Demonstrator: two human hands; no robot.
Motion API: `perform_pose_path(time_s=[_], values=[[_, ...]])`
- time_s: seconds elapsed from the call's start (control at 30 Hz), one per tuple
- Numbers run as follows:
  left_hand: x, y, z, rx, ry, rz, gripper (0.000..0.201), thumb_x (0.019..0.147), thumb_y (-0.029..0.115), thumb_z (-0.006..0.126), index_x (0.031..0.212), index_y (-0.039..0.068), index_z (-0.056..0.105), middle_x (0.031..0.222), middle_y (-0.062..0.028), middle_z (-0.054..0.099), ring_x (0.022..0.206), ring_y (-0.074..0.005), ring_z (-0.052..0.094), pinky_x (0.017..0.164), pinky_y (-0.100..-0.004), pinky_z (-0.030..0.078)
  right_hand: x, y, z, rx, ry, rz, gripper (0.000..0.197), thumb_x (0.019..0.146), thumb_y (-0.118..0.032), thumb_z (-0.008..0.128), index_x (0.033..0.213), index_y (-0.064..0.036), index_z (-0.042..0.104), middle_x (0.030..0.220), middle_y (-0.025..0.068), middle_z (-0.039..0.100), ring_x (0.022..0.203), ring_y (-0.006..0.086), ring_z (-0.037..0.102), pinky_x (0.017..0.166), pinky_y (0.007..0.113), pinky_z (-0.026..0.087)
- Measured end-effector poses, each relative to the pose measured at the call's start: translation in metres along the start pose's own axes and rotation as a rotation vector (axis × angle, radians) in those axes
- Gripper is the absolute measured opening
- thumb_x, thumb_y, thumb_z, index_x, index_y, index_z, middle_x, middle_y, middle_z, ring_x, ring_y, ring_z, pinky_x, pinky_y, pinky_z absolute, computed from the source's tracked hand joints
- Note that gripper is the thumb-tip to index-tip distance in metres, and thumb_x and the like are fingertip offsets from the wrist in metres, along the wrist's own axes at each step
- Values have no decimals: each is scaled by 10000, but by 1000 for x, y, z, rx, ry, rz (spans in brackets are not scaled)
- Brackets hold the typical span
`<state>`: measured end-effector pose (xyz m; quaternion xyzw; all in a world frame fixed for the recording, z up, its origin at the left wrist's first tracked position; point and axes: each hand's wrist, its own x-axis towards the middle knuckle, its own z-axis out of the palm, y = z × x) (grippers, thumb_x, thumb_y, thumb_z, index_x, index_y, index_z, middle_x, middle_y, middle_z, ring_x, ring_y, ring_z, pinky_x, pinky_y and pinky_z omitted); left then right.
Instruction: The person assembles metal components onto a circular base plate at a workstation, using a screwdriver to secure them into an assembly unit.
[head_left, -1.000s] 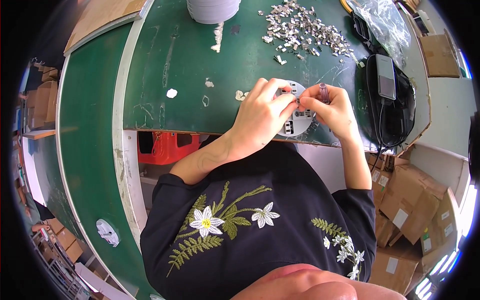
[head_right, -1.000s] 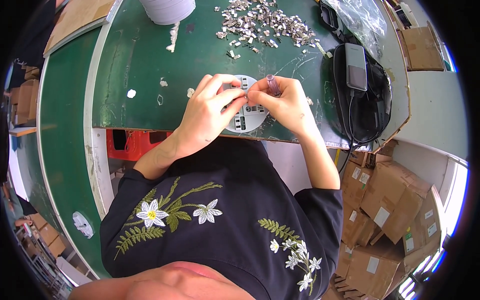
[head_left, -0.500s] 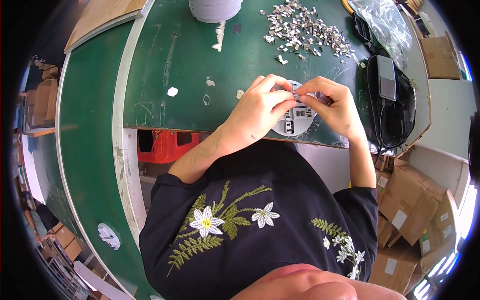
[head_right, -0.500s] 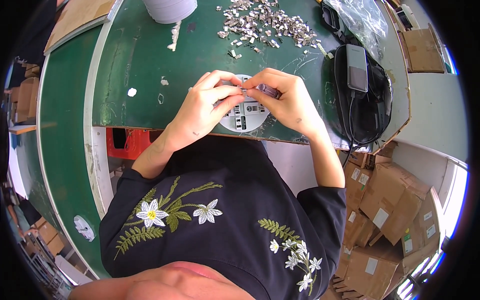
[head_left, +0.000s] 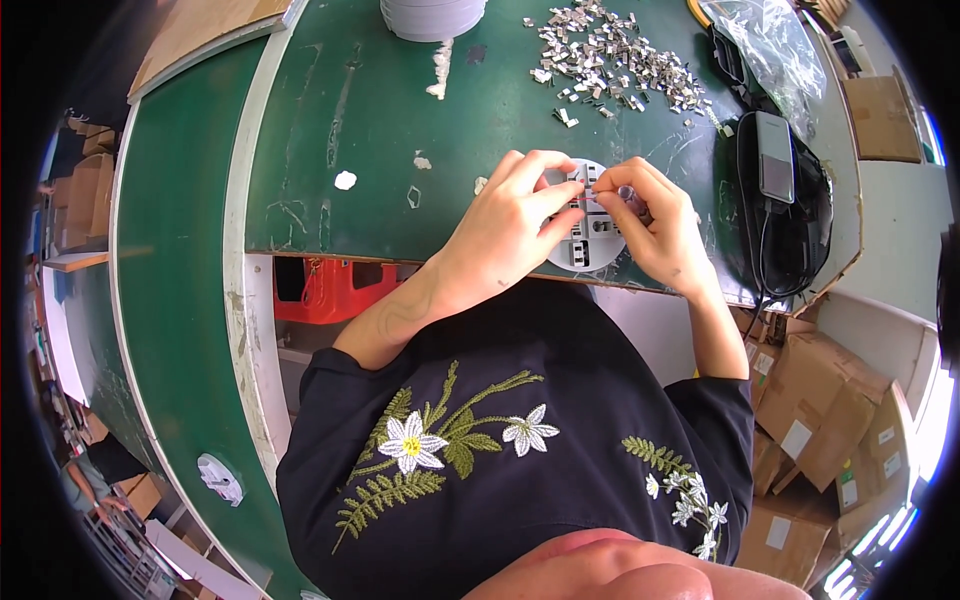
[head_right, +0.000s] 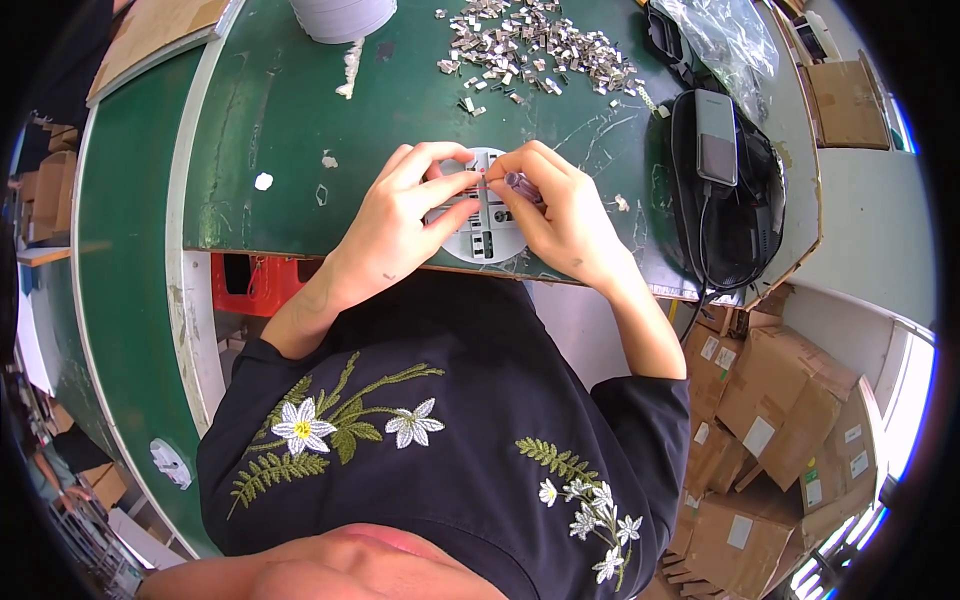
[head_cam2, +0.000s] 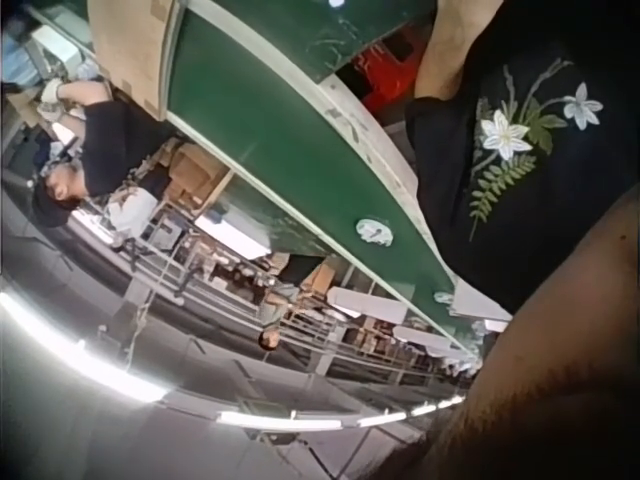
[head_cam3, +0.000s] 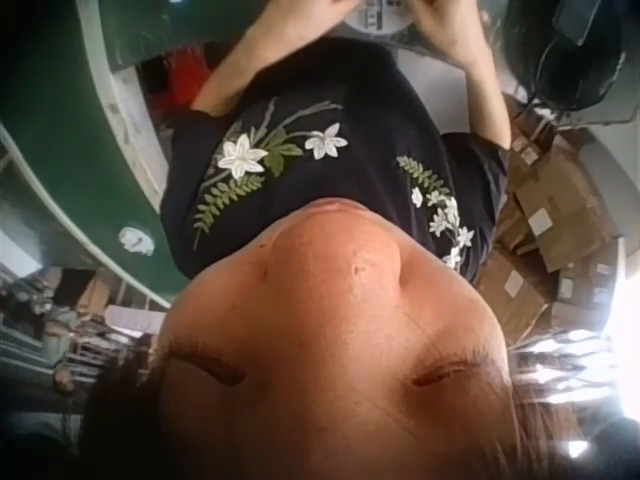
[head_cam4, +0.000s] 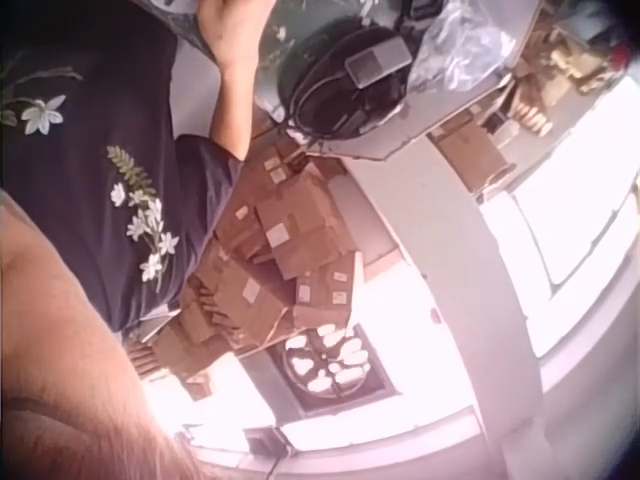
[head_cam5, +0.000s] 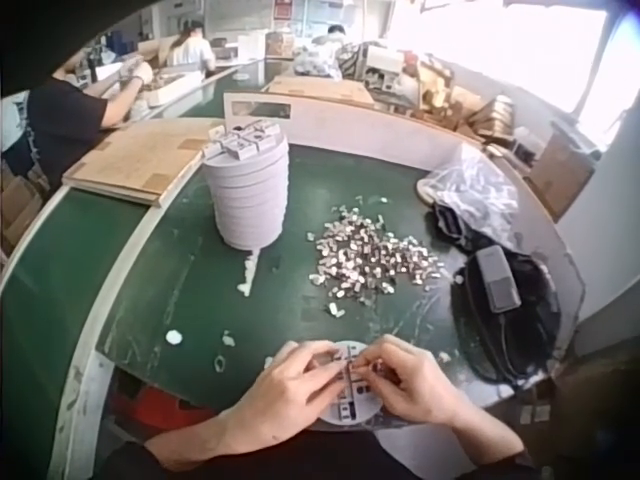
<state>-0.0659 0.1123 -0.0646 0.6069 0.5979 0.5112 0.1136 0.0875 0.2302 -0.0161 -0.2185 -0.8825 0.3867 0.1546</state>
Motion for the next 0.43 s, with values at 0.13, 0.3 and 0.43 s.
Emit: perform_pose_path(time_s=[0.13,0.3,0.43], values=[[-1,-2,-3,-22,13,-39,179,801,-18,723,979,-5,726,1169,-65,617,846,-168,528,735,-268,481,0,2,3,0,-18,-7,91,874,49,605,937,-15,621,867,36,602,638,106,453,598,216,384],[-6,0,-5,-130,41,-138,182,800,-42,716,978,-5,727,1158,-72,623,850,-165,550,711,-260,489,1,3,13,3,-2,-46,101,880,55,592,943,-19,622,869,38,596,636,110,456,598,221,392],[-10,-2,-5,-111,42,-159,161,814,-27,717,967,19,737,1170,-72,623,900,-167,568,732,-250,490,0,1,17,-31,-9,-12,118,881,59,590,960,-22,623,900,44,602,642,113,464,599,225,399]])
